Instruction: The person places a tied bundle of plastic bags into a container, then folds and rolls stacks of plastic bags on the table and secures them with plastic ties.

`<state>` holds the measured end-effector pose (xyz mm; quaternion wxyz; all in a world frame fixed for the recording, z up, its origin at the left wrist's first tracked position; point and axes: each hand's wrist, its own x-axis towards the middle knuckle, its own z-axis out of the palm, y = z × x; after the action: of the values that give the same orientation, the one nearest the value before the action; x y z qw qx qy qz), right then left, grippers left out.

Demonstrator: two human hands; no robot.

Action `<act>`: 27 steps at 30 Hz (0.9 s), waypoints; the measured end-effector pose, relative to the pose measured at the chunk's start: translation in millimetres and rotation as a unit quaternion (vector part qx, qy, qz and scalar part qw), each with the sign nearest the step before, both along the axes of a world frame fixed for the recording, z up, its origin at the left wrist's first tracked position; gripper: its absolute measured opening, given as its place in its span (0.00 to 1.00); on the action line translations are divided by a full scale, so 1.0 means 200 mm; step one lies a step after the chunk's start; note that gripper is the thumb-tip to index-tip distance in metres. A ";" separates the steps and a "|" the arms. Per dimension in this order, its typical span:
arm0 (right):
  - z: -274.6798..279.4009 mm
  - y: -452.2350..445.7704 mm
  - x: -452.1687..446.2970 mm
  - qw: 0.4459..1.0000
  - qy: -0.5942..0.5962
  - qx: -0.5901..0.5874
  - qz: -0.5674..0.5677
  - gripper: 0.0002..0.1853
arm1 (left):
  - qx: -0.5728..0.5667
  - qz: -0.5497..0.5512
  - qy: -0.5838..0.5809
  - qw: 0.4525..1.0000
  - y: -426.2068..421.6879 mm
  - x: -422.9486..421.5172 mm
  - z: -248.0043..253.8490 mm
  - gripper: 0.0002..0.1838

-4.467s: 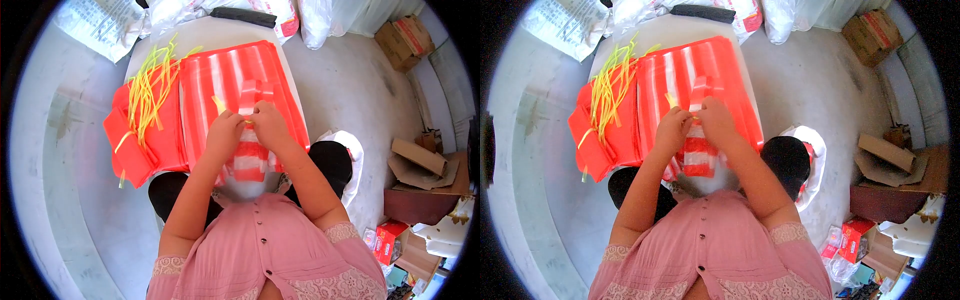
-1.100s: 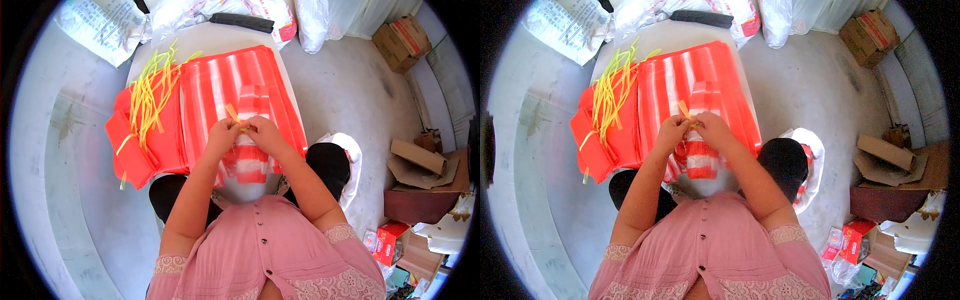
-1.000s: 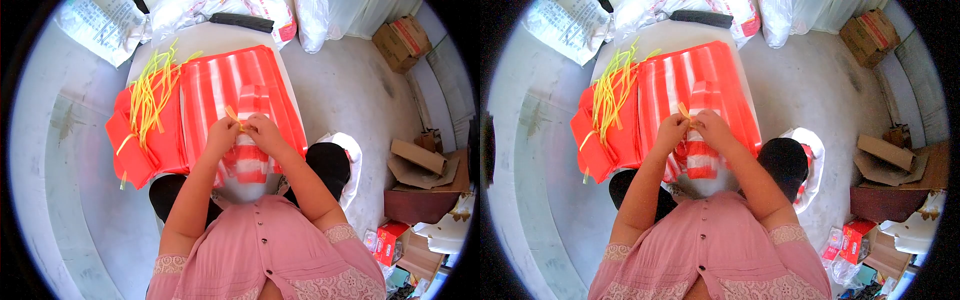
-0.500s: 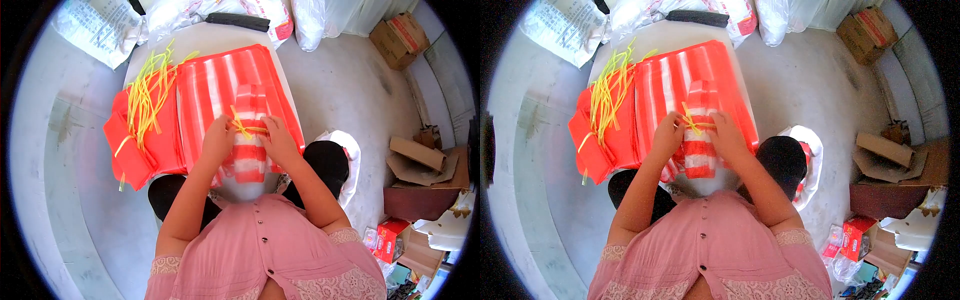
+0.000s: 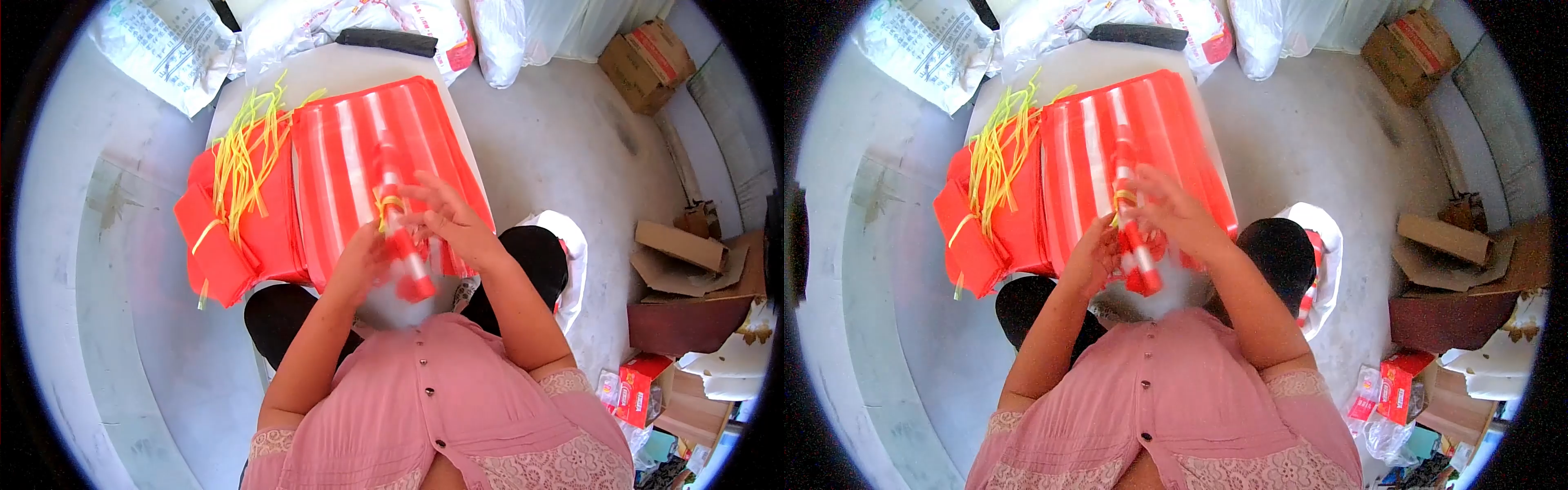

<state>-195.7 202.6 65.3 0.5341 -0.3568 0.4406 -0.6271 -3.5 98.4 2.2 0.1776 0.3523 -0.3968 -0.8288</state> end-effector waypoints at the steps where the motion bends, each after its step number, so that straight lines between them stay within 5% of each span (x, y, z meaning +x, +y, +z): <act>1: 0.05 0.03 0.02 0.996 -0.056 -0.046 0.047 0.27 | 0.068 0.014 0.058 0.996 0.05 0.02 0.07 0.34; 3: -0.06 0.00 0.01 0.999 0.042 -0.016 0.015 0.27 | 0.166 0.014 0.184 0.969 0.08 0.06 0.03 0.32; 7: -0.23 0.02 -0.01 0.960 0.252 0.093 -0.077 0.27 | 0.187 0.060 0.104 0.975 0.18 0.08 -0.10 0.30; 10: -0.26 0.12 0.04 0.963 0.238 0.129 0.015 0.31 | 0.151 0.057 0.029 0.986 0.22 0.10 -0.13 0.27; 13: -0.49 0.19 0.15 0.989 0.130 0.072 -0.018 0.34 | 0.128 0.054 -0.003 0.990 0.26 0.08 -0.13 0.25; 16: -0.64 0.23 0.22 0.983 0.174 0.047 -0.039 0.37 | 0.072 0.039 -0.036 0.996 0.31 0.08 -0.19 0.24; 18: -0.51 0.28 0.23 0.996 -0.003 0.086 -0.007 0.36 | 0.053 -0.005 -0.021 0.998 0.38 0.06 -0.16 0.24; 27: -0.37 0.45 0.01 0.995 0.038 0.046 -0.082 0.37 | -0.087 -0.151 -0.026 0.984 0.59 -0.06 0.02 0.37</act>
<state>-192.9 291.6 -7.7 0.4797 -0.3185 0.5166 -0.6337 -16.1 217.2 5.7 0.0699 0.2931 -0.5209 -0.7987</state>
